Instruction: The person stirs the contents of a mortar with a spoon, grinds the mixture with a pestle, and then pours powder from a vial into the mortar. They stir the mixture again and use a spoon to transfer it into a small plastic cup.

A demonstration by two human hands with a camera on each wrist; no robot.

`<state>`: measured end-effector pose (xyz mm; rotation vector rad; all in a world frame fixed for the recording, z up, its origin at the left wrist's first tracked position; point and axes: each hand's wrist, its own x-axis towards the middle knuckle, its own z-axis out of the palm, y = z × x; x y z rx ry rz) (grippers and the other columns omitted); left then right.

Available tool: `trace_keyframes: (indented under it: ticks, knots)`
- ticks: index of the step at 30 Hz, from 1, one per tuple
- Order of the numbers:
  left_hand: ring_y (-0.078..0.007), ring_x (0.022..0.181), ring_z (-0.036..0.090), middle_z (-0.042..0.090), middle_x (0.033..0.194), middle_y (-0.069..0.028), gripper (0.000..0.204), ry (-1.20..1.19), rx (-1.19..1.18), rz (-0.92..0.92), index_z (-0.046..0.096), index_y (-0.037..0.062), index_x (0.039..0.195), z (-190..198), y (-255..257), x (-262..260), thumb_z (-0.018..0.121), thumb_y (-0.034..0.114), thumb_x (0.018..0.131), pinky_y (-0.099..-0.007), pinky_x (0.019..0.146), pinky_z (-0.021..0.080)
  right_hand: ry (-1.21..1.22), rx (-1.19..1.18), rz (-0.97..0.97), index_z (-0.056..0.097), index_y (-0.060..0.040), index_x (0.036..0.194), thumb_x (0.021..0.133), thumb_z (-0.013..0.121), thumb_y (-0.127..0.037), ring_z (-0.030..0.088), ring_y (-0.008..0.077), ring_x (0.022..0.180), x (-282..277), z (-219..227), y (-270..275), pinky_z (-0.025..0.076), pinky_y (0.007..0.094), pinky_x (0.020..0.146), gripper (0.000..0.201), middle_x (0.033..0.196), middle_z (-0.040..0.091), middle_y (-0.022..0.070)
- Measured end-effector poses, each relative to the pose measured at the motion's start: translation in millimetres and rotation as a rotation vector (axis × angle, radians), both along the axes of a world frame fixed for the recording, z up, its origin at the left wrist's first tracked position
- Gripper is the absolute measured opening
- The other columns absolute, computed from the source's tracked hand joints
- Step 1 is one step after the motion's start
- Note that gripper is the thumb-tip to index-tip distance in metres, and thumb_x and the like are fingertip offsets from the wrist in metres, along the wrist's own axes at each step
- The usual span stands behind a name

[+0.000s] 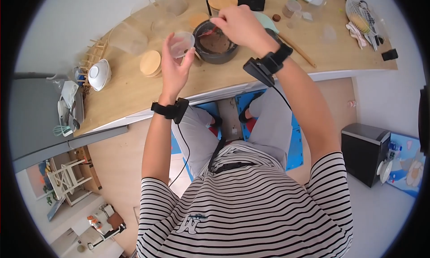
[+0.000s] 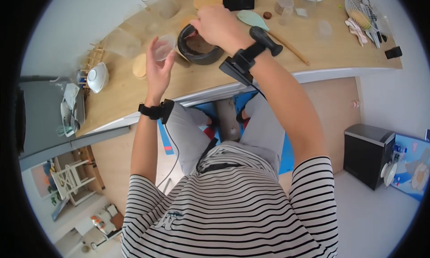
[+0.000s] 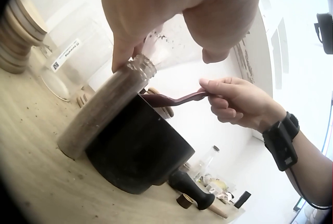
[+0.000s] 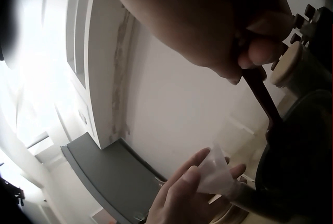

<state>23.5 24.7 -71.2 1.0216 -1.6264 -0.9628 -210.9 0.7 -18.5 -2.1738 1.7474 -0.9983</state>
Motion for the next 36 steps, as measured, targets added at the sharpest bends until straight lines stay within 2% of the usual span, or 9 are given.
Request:
trace_keyframes:
  ticks: [4, 8, 15, 21, 26, 29, 30, 32, 36]
  knots:
    - [-0.0218, 0.115, 0.067, 0.056, 0.136, -0.0137, 0.061, -0.007, -0.078, -0.005, 0.035, -0.0022, 0.152, -5, -2, 0, 0.067, 0.008, 0.102, -0.0271, 0.081, 0.056, 0.163, -0.025, -0.021, 0.072, 0.0004, 0.084, 0.096, 0.068, -0.024, 0.069, 0.0409, 0.074, -2, -12, 10, 0.055, 0.046, 0.068, 0.028, 0.076, 0.069, 0.0225]
    - [-0.0266, 0.124, 0.066, 0.056, 0.136, -0.0145, 0.059, -0.032, -0.067, -0.003, 0.034, -0.0043, 0.152, -1, 0, -1, 0.065, 0.008, 0.103, -0.0283, 0.088, 0.056, 0.076, -0.071, 0.047, 0.071, 0.0048, 0.083, 0.093, 0.069, -0.018, 0.07, 0.0475, 0.08, -10, 13, 14, 0.057, 0.0533, 0.07, 0.025, 0.084, 0.07, 0.0289]
    - [-0.024, 0.114, 0.066, 0.056, 0.138, -0.0158, 0.064, -0.004, -0.045, 0.0, 0.034, -0.0051, 0.152, -6, -4, 2, 0.07, 0.012, 0.1, -0.0303, 0.085, 0.057, 0.146, 0.044, 0.024, 0.07, 0.0024, 0.089, 0.091, 0.066, -0.01, 0.071, 0.0449, 0.087, -18, 3, 19, 0.058, 0.0522, 0.073, 0.013, 0.092, 0.071, 0.0281]
    - [-0.0236, 0.112, 0.068, 0.056, 0.138, -0.0162, 0.063, -0.06, -0.058, 0.003, 0.034, -0.0046, 0.152, -5, -5, 3, 0.068, 0.012, 0.102, -0.0299, 0.085, 0.057, 0.006, -0.146, 0.031, 0.069, 0.0029, 0.087, 0.084, 0.062, -0.005, 0.072, 0.0439, 0.089, -26, 24, 23, 0.058, 0.0518, 0.075, 0.011, 0.094, 0.071, 0.0285]
    - [-0.0247, 0.117, 0.067, 0.055, 0.138, -0.0159, 0.062, -0.049, -0.035, -0.001, 0.033, -0.0037, 0.152, -1, -2, 1, 0.067, 0.01, 0.102, -0.0312, 0.088, 0.056, -0.082, 0.217, -0.148, 0.075, 0.0008, 0.094, 0.093, 0.064, -0.018, 0.073, 0.0465, 0.088, -18, -1, 39, 0.06, 0.0508, 0.077, 0.021, 0.095, 0.073, 0.0273]
    - [-0.0255, 0.12, 0.065, 0.053, 0.137, -0.0157, 0.062, -0.013, -0.018, -0.002, 0.033, -0.0034, 0.153, 0, -1, -1, 0.066, 0.008, 0.102, -0.0314, 0.09, 0.056, -0.315, 0.013, -0.209, 0.073, -0.0013, 0.09, 0.097, 0.066, -0.025, 0.072, 0.032, 0.069, -17, -65, 26, 0.056, 0.0394, 0.064, 0.026, 0.073, 0.071, 0.0168]
    - [-0.0256, 0.12, 0.065, 0.052, 0.137, -0.0157, 0.062, -0.019, -0.021, 0.001, 0.033, -0.0035, 0.153, -1, -1, -1, 0.066, 0.007, 0.102, -0.0314, 0.091, 0.055, -0.394, 0.028, -0.222, 0.073, -0.0012, 0.09, 0.097, 0.066, -0.024, 0.072, 0.034, 0.069, -17, -73, 27, 0.056, 0.0409, 0.065, 0.025, 0.072, 0.071, 0.0179]
    - [-0.0255, 0.122, 0.063, 0.052, 0.136, -0.0152, 0.064, -0.021, -0.029, -0.005, 0.032, -0.003, 0.154, -3, -4, 1, 0.067, 0.007, 0.101, -0.0313, 0.091, 0.055, -0.551, 0.059, -0.242, 0.072, -0.0011, 0.092, 0.097, 0.066, -0.022, 0.071, 0.0379, 0.069, -16, -78, 31, 0.056, 0.0439, 0.065, 0.022, 0.071, 0.07, 0.0199]
    - [-0.024, 0.123, 0.061, 0.051, 0.137, -0.0149, 0.066, 0.004, -0.022, -0.014, 0.032, -0.0008, 0.154, -5, -4, 2, 0.068, 0.007, 0.1, -0.0315, 0.091, 0.055, -0.653, 0.179, -0.224, 0.07, -0.0022, 0.092, 0.1, 0.066, -0.023, 0.07, 0.0209, 0.055, -17, -73, 33, 0.053, 0.0356, 0.057, 0.023, 0.069, 0.07, 0.0103]
